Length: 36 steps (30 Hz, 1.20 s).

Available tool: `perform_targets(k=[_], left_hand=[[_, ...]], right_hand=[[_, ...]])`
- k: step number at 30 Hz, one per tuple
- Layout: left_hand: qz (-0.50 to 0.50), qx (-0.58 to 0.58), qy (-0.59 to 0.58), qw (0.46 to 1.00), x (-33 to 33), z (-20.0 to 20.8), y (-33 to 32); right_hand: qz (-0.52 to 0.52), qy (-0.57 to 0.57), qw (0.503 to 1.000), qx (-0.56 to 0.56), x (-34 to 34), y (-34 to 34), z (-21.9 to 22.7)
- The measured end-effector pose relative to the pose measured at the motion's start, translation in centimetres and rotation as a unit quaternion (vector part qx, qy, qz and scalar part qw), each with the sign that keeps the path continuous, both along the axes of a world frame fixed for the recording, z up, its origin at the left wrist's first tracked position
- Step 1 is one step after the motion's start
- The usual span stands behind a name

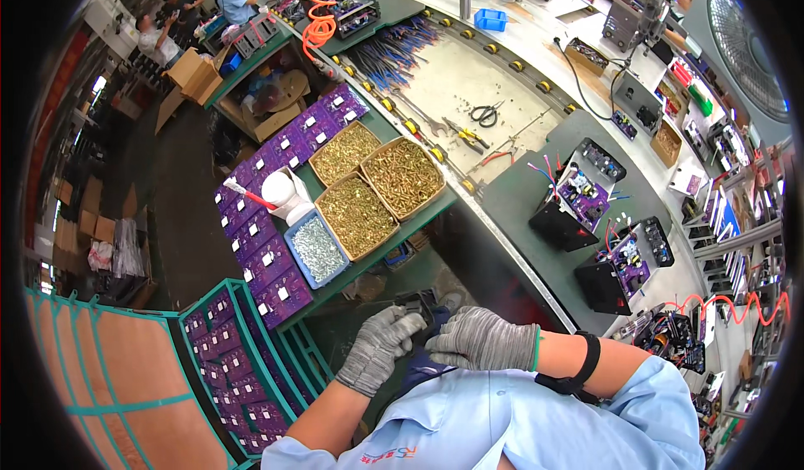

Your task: Manually assemble components into an electronic housing and secure them with a powered screwdriver on an assembly line.

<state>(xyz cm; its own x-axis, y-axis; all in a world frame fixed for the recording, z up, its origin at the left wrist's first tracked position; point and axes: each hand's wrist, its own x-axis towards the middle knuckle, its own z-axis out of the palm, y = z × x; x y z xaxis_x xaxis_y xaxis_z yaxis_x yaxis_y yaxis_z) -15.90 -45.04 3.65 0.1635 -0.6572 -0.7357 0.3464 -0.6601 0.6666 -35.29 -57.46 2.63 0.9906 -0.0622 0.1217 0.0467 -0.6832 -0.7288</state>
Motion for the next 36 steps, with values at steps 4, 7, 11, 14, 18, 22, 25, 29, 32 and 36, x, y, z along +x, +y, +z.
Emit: perform_targets(k=[4,7,11,14,18,22,25,29,32,36], left_hand=[[0.046,0.007,0.14,0.989,0.4,-3.2,0.1],[0.213,-0.034,0.237,0.947,1.5,-4.8,0.8],[0.184,-0.074,0.197,0.96,1.2,-3.8,0.1],[0.16,-0.108,0.169,0.967,1.3,-2.7,-1.0],[0.143,-0.099,0.164,0.971,1.2,-1.9,-1.7],[0.144,-0.111,0.17,0.968,1.9,-2.0,-1.1],[0.186,-0.12,0.232,0.947,1.9,-1.7,-1.0],[0.316,-0.193,0.316,0.873,5.7,-3.1,-0.4],[0.296,-0.256,0.327,0.86,8.7,-2.5,0.0],[0.257,-0.245,0.314,0.881,9.3,-2.3,0.6]], right_hand=[[0.037,0.023,0.998,-0.035,-0.5,-0.2,0.1],[0.056,0.104,0.992,-0.049,-1.8,-0.6,0.5],[-0.034,0.16,0.987,0.004,-1.6,-1.7,1.3],[-0.154,0.041,0.987,-0.011,0.7,-2.4,1.5],[-0.14,-0.058,0.987,-0.061,2.9,-2.7,0.5],[-0.1,-0.076,0.983,-0.135,2.2,-3.0,0.5],[-0.065,-0.029,0.989,-0.133,1.2,-3.2,0.2],[0.042,0.016,0.992,-0.119,-0.7,-2.4,-0.2],[0.02,0.045,0.994,-0.093,-2.3,-1.7,-2.1],[-0.02,-0.017,0.998,-0.06,-2.0,-2.1,-1.2]])
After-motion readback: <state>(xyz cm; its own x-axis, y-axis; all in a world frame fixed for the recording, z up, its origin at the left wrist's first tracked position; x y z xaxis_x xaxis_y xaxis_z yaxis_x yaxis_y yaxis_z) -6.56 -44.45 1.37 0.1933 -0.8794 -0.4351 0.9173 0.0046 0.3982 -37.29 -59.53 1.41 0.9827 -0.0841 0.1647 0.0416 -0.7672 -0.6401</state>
